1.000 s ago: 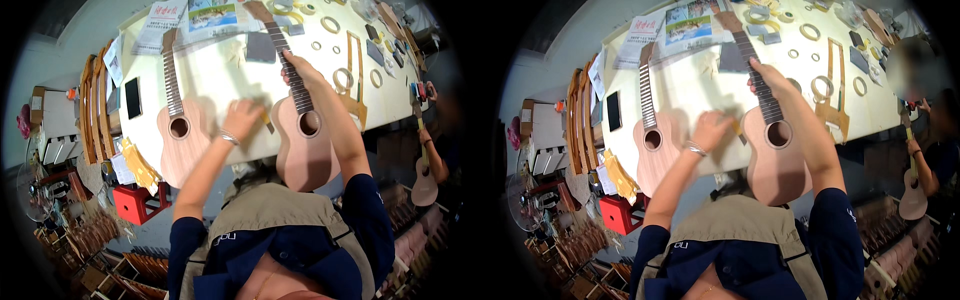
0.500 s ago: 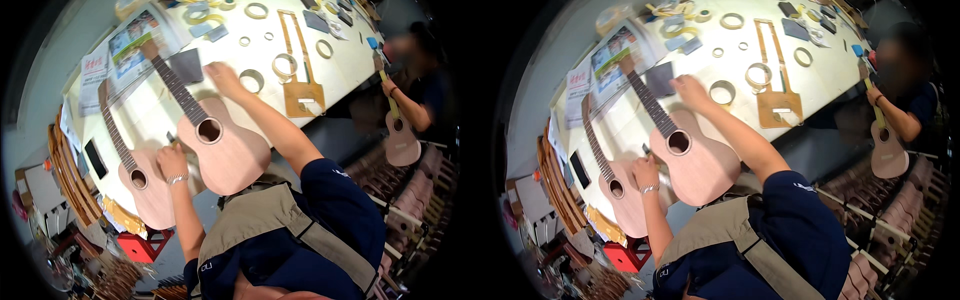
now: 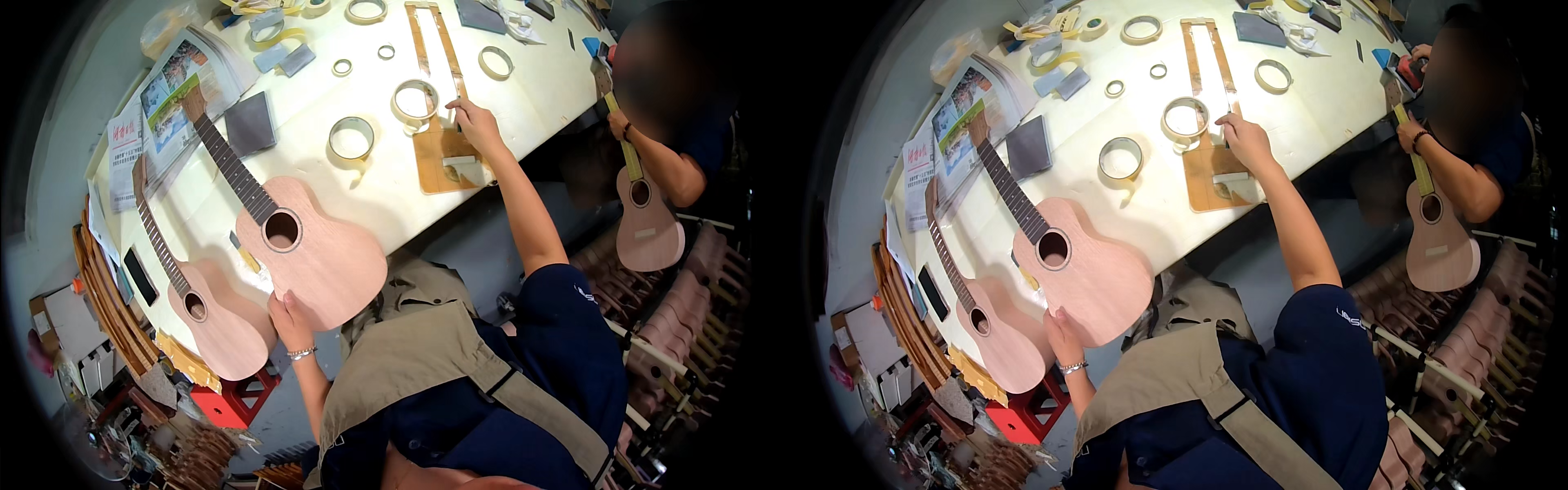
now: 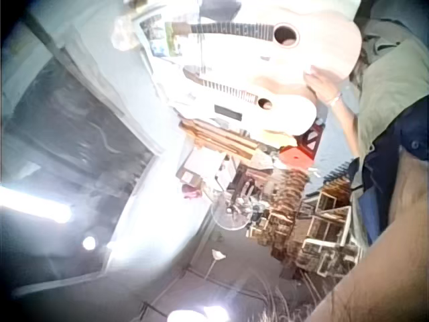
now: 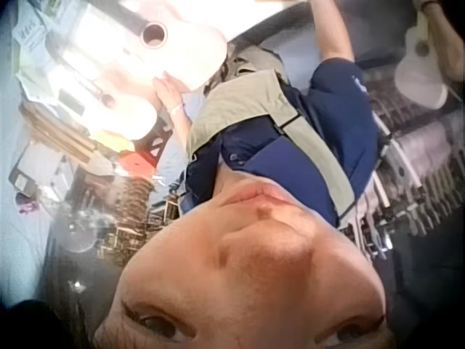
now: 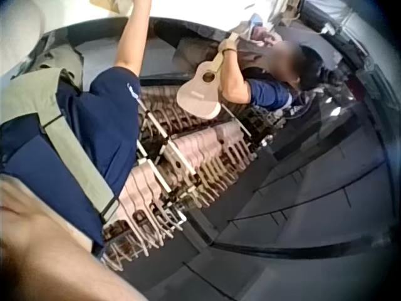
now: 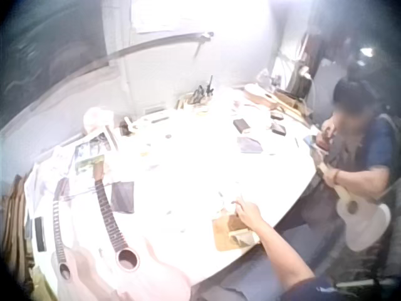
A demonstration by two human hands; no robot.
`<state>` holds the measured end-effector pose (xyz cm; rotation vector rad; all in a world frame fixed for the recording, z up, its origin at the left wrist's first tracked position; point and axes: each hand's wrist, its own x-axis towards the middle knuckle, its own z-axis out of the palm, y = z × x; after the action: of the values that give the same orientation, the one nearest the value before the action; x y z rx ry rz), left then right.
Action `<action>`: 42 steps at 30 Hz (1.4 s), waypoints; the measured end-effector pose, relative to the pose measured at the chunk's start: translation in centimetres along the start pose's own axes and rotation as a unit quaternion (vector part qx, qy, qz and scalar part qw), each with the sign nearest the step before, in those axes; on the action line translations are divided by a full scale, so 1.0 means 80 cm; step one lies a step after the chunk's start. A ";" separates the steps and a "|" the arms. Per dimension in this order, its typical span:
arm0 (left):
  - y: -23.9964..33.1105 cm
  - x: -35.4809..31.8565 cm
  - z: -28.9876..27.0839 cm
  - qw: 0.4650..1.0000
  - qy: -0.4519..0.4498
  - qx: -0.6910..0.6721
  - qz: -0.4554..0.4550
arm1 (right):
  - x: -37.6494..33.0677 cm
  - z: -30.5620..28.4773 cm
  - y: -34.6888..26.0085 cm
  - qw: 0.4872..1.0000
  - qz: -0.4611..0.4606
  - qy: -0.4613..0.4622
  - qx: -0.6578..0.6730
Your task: The person applies masking tape to the fretboards of multiple unfinished acoustic guitars. They use a template and pencil to mark the guitar bodies, then place the taped guitars onto a drying rack. The process is repeated for several instruments.
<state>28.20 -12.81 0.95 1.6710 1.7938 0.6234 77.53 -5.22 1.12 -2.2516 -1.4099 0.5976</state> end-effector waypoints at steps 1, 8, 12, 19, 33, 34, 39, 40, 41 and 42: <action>0.003 0.001 0.000 1.000 0.000 0.011 -0.002 | -0.015 -0.002 0.010 0.997 -0.029 0.004 0.073; 0.015 0.008 0.003 1.000 -0.009 -0.004 -0.006 | -0.065 -0.004 0.047 0.980 -0.197 0.031 0.011; 0.014 0.009 0.002 1.000 -0.007 0.006 0.021 | -0.061 -0.056 0.025 0.966 -0.255 0.014 -0.028; 0.040 -0.026 0.013 0.992 0.080 0.006 0.101 | -0.123 -0.098 -0.048 0.951 -0.303 0.055 -0.012; 0.022 -0.055 0.012 0.964 0.056 0.006 0.260 | -0.082 0.148 -0.289 0.868 -0.476 -0.102 0.096; 0.021 -0.055 0.013 0.964 0.059 0.014 0.257 | -0.085 0.146 -0.291 0.867 -0.480 -0.099 0.088; 0.013 -0.054 0.018 0.966 0.070 0.029 0.249 | -0.120 0.140 -0.276 0.869 -0.468 -0.151 0.055; 0.013 -0.054 0.016 0.963 0.072 0.043 0.258 | -0.135 0.137 -0.272 0.868 -0.463 -0.172 0.047; 0.014 -0.052 0.014 0.960 0.070 0.057 0.266 | -0.149 0.136 -0.270 0.874 -0.455 -0.161 0.047; 0.016 -0.048 0.013 0.956 0.068 0.070 0.275 | -0.149 0.138 -0.269 0.875 -0.467 -0.115 0.061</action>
<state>29.92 -16.58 1.51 2.3011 1.4799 0.8793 50.99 -6.11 5.58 -1.1675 -2.2379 0.5780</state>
